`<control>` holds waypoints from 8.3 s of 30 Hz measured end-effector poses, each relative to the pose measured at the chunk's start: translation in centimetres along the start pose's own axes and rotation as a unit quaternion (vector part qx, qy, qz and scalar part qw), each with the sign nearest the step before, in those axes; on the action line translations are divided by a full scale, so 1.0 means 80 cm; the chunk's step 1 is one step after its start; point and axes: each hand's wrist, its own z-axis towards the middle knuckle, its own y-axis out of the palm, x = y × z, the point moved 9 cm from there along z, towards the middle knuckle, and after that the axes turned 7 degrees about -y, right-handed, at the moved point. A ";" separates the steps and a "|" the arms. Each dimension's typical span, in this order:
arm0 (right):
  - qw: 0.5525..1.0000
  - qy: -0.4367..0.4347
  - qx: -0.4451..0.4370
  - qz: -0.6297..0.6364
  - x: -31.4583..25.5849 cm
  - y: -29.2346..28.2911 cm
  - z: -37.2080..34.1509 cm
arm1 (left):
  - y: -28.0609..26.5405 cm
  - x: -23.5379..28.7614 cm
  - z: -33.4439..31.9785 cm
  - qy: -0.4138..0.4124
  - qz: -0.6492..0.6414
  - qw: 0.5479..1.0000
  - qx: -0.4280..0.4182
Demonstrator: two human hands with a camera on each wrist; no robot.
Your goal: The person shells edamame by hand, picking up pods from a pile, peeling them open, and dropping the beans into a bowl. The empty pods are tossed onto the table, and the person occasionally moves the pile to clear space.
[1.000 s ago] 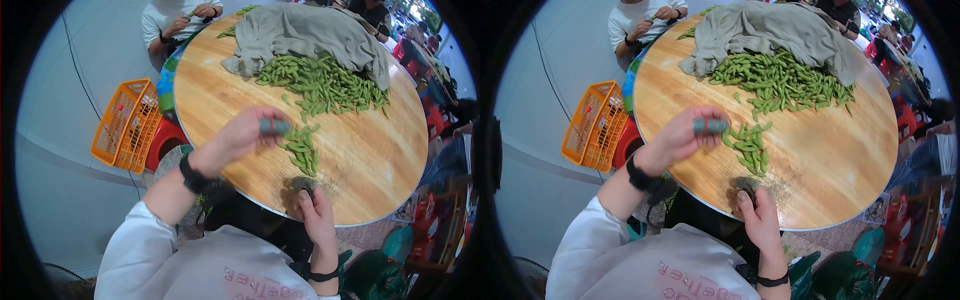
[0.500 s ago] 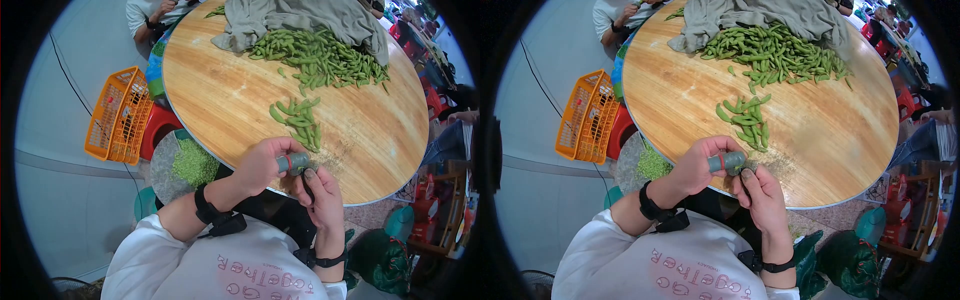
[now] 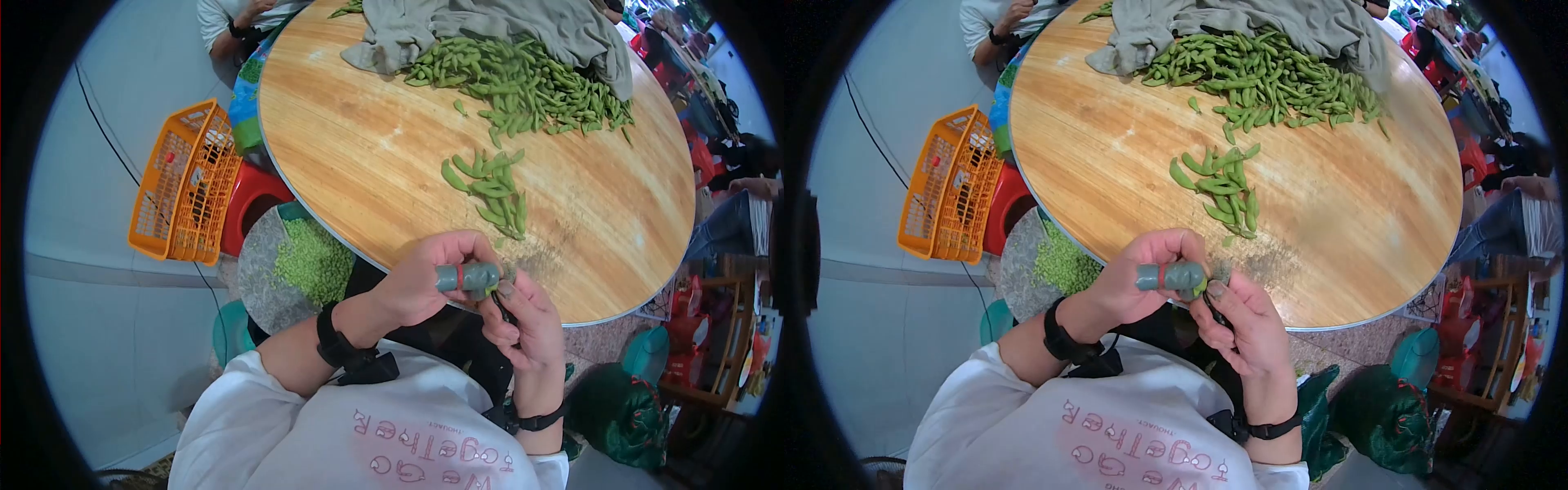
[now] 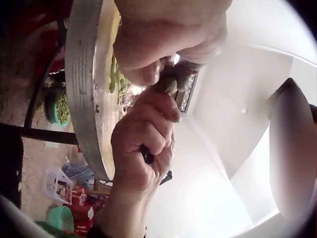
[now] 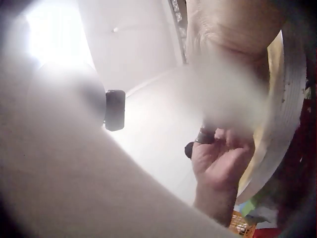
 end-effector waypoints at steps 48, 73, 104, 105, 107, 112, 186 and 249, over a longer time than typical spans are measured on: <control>0.859 -0.121 0.080 -0.490 -0.055 -0.025 0.000 | -0.020 0.004 0.011 0.035 0.080 0.992 0.087; 0.985 -0.069 0.038 -0.153 -0.028 -0.020 -0.002 | -0.005 0.012 0.020 0.076 0.165 0.977 0.115; 0.508 -0.187 0.121 -0.832 -0.078 0.003 0.008 | -0.036 0.047 0.004 0.077 0.125 0.985 0.095; 0.549 -0.179 0.080 -0.812 -0.072 0.007 0.005 | -0.035 0.048 0.004 0.078 0.125 0.985 0.095; 0.588 -0.167 0.039 -0.791 -0.060 0.000 0.002 | -0.030 0.050 0.003 0.089 0.250 0.956 0.127; 0.896 -0.171 0.129 -0.390 -0.057 -0.035 0.001 | 0.021 0.043 -0.002 0.167 0.527 0.826 0.113; 0.997 -0.009 0.030 -0.072 -0.021 -0.031 -0.005 | 0.037 0.014 0.020 0.061 0.112 0.985 -0.113; 0.676 -0.346 0.240 -0.605 -0.126 -0.032 0.008 | 0.006 0.051 0.043 0.125 0.247 0.958 0.077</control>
